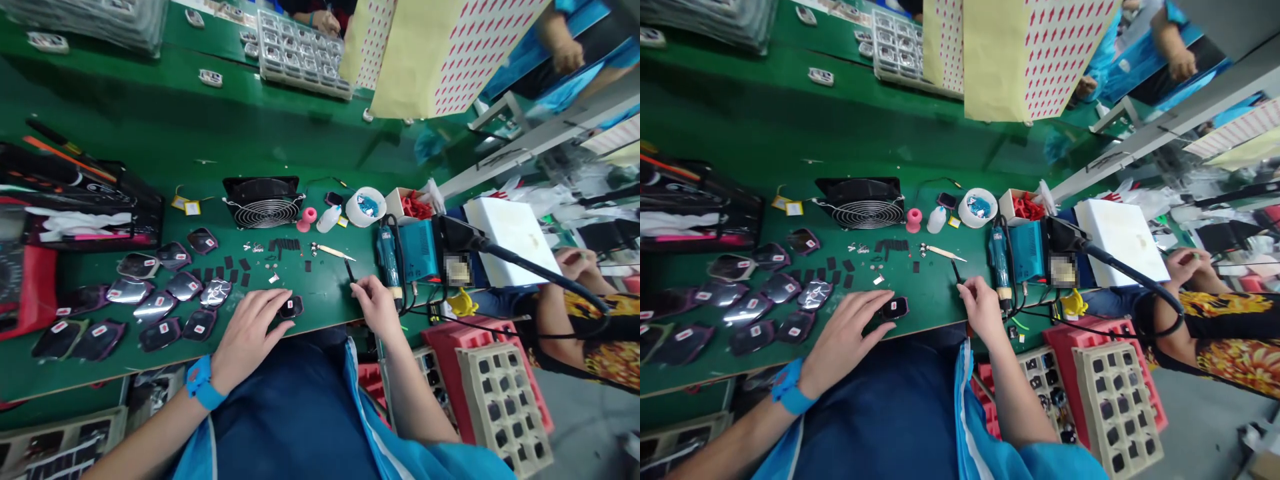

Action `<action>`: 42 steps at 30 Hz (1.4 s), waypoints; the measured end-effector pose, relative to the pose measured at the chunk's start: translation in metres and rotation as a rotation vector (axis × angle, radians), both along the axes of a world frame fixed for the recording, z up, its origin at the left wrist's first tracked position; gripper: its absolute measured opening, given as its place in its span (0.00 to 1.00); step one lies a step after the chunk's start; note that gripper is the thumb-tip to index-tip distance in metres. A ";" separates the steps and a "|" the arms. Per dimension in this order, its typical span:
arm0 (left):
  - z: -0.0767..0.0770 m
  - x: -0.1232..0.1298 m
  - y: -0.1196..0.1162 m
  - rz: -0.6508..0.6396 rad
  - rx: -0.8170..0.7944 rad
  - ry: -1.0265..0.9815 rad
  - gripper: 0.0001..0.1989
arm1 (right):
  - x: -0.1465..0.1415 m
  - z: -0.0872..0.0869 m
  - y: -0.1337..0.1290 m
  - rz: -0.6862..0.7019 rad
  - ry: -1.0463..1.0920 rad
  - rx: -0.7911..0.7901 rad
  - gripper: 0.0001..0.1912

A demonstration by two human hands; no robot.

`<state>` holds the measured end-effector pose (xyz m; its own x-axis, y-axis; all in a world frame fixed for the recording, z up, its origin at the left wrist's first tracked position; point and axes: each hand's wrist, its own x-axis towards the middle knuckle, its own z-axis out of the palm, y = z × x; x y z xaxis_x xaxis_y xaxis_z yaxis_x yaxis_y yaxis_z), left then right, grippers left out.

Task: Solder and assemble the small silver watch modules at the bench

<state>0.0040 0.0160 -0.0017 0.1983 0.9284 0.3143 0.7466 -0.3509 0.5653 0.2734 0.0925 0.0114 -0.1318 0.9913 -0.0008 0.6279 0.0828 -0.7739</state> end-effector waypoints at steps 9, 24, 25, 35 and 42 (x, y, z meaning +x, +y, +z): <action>0.001 0.000 -0.009 0.004 -0.115 -0.125 0.10 | -0.021 -0.003 -0.013 0.127 0.318 0.024 0.05; -0.002 0.006 -0.006 -0.018 -0.087 -0.086 0.15 | -0.058 -0.023 -0.051 0.426 0.463 0.314 0.13; -0.003 0.006 -0.006 -0.019 -0.082 -0.083 0.15 | -0.057 -0.023 -0.051 0.427 0.450 0.332 0.13; -0.002 0.006 -0.006 -0.017 -0.091 -0.096 0.14 | -0.052 -0.038 -0.055 0.480 0.364 0.431 0.13; -0.003 0.007 -0.007 0.005 -0.094 -0.105 0.15 | -0.052 -0.035 -0.053 0.471 0.434 0.382 0.14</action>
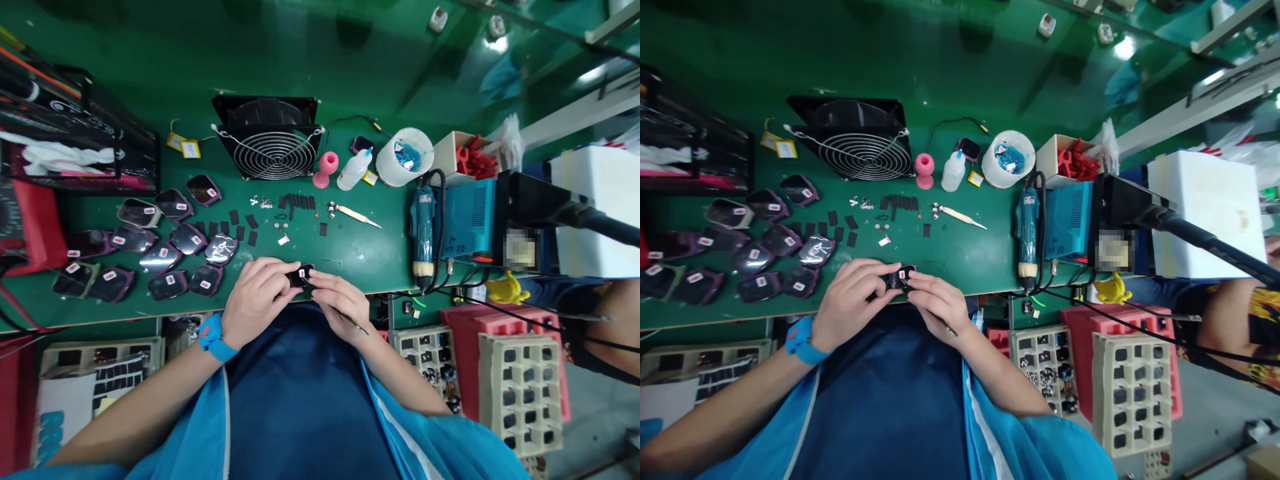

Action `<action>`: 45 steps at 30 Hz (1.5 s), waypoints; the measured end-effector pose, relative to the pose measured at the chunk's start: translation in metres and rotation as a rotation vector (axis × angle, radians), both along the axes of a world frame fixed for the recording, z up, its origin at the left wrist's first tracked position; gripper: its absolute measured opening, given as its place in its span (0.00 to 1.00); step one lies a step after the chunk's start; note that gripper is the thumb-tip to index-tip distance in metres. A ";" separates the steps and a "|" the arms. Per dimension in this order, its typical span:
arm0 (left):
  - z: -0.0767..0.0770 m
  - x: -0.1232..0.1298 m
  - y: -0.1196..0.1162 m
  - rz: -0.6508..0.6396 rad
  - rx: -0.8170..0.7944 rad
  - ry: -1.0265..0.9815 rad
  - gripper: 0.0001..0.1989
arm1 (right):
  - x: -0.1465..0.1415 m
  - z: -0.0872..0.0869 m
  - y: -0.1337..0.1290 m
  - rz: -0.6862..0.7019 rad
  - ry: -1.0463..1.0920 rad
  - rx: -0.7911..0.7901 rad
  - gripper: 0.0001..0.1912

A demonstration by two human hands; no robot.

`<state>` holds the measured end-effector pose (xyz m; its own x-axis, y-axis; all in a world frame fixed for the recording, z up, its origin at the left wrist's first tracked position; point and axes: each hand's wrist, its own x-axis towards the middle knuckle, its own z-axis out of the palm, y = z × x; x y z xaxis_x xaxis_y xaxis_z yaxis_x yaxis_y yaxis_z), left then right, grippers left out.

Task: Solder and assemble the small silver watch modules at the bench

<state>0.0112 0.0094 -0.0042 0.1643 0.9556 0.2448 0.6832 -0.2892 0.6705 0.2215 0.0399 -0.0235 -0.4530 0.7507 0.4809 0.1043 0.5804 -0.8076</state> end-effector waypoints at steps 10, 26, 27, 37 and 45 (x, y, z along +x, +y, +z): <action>0.002 0.002 0.001 0.003 -0.015 0.033 0.16 | 0.001 0.003 0.001 0.015 0.079 -0.124 0.15; 0.003 0.002 0.001 0.004 0.005 0.010 0.15 | 0.003 -0.001 -0.001 0.016 0.020 -0.040 0.14; 0.003 0.002 0.001 0.005 0.001 0.008 0.15 | 0.002 -0.001 -0.001 0.013 0.018 -0.031 0.14; 0.002 0.001 0.000 -0.004 0.007 0.037 0.14 | -0.002 0.007 0.003 0.004 0.042 -0.016 0.16; 0.000 0.001 0.000 -0.013 0.053 0.036 0.14 | -0.002 0.008 0.003 -0.004 0.049 -0.012 0.15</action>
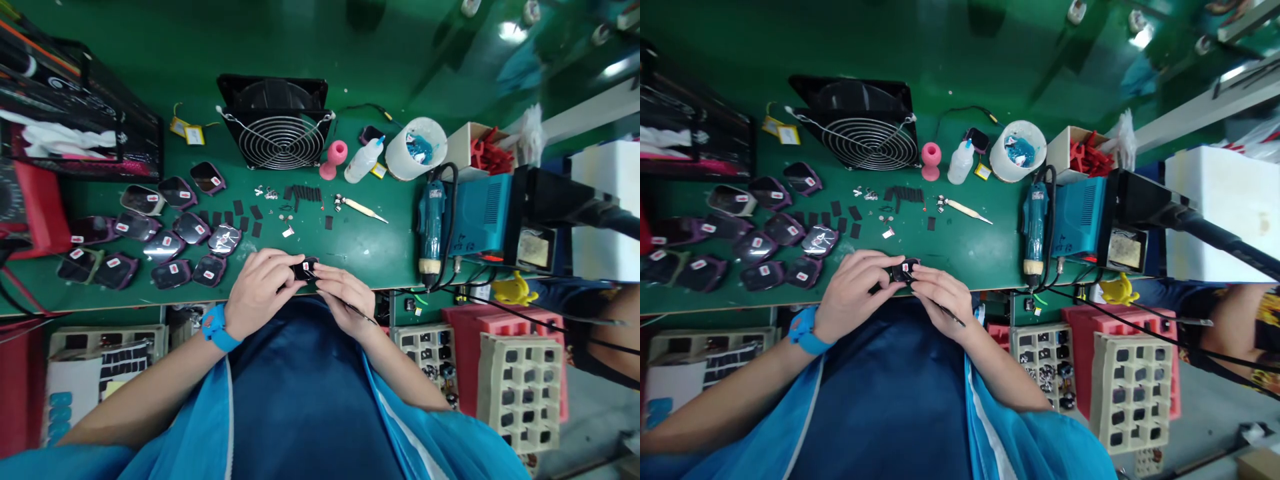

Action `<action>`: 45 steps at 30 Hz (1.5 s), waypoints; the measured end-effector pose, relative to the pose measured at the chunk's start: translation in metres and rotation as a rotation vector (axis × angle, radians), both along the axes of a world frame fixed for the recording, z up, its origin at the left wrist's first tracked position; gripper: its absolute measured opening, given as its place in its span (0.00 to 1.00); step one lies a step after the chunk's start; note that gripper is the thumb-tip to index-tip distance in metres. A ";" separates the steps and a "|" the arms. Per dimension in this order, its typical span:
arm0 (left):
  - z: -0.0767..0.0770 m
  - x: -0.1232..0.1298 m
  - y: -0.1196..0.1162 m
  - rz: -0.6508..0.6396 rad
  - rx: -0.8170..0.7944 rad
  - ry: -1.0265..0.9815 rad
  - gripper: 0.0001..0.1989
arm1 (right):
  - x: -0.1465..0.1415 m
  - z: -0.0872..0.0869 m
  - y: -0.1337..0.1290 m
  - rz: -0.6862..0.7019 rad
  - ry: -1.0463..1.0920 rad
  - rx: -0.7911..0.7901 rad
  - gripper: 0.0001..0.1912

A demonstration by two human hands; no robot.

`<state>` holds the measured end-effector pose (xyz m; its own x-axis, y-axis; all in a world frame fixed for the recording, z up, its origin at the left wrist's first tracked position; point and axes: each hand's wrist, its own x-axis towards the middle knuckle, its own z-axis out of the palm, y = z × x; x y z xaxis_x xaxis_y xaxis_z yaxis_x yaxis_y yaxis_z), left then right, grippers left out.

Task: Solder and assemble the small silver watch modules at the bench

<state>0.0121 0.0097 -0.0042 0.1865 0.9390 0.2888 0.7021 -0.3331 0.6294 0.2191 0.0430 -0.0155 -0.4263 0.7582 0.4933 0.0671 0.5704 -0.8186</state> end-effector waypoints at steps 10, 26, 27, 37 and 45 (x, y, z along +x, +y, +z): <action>0.000 0.000 0.000 -0.005 0.000 -0.015 0.13 | -0.002 -0.001 -0.001 -0.005 0.012 0.009 0.15; -0.001 0.000 0.000 -0.005 0.007 -0.015 0.14 | -0.004 0.002 -0.001 -0.034 -0.002 -0.001 0.13; -0.001 0.000 0.000 -0.005 0.008 -0.017 0.14 | -0.004 0.002 -0.001 -0.036 -0.002 -0.002 0.13; -0.002 -0.001 0.000 -0.008 0.013 -0.015 0.13 | 0.002 0.000 -0.001 0.006 -0.042 0.011 0.14; -0.001 -0.001 -0.001 -0.013 0.024 -0.012 0.11 | 0.002 -0.009 -0.004 0.008 -0.043 0.066 0.17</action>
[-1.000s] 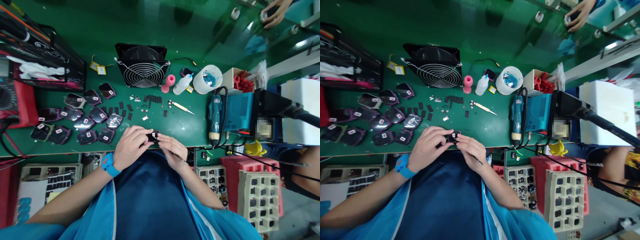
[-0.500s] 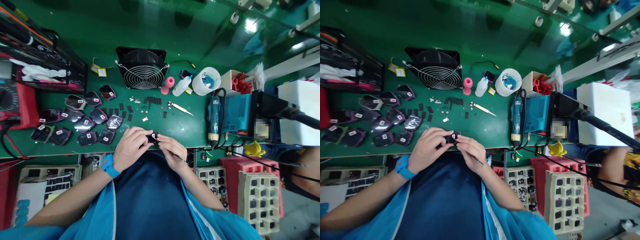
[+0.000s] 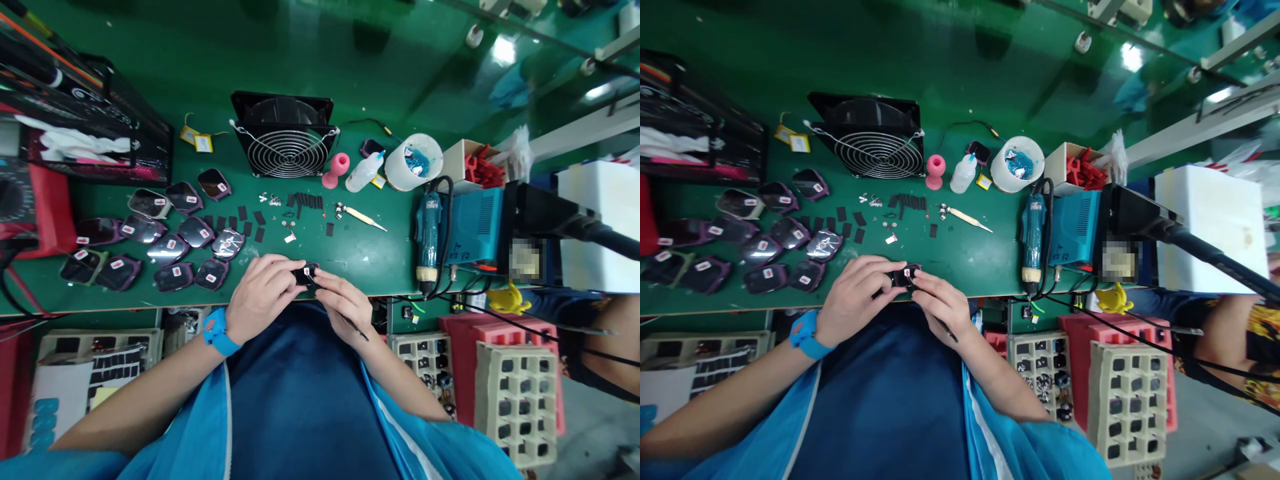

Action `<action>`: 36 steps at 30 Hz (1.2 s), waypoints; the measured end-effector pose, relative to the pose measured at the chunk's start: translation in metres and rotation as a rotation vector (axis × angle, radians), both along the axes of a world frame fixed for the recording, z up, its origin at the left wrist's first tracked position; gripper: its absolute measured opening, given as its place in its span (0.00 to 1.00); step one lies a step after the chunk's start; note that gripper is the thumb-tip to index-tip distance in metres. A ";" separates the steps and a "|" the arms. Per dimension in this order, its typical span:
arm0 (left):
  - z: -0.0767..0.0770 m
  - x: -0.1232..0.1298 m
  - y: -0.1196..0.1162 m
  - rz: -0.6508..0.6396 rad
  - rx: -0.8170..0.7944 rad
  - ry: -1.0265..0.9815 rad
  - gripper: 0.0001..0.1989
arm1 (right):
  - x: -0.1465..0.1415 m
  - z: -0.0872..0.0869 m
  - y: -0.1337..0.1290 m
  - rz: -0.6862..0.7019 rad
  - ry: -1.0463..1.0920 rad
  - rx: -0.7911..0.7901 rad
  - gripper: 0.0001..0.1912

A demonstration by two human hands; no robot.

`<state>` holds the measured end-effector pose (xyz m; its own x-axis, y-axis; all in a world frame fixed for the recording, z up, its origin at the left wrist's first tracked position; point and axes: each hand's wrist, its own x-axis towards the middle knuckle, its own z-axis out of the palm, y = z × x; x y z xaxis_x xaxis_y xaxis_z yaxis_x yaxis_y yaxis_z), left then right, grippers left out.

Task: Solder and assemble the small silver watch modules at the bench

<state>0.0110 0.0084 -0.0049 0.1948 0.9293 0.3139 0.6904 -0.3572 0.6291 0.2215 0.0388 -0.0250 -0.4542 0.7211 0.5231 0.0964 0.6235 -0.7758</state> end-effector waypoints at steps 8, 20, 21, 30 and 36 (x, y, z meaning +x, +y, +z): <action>0.000 0.000 0.001 0.008 -0.011 -0.021 0.12 | -0.004 0.013 0.005 -0.007 0.043 -0.069 0.15; 0.000 0.001 0.001 0.012 -0.013 -0.005 0.13 | -0.004 0.014 0.005 -0.045 -0.020 -0.069 0.11; 0.000 0.001 0.001 0.012 -0.016 -0.009 0.13 | -0.004 0.015 0.005 -0.044 -0.027 -0.071 0.11; 0.000 0.001 0.001 0.019 -0.022 -0.033 0.12 | -0.005 0.009 0.003 -0.058 0.021 -0.085 0.12; 0.000 0.001 0.001 0.015 -0.016 -0.028 0.12 | -0.004 0.010 0.003 -0.055 0.029 -0.111 0.12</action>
<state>0.0121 0.0093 -0.0050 0.1719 0.9370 0.3042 0.6777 -0.3366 0.6538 0.2176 0.0422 -0.0147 -0.3980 0.7990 0.4508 0.1045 0.5277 -0.8430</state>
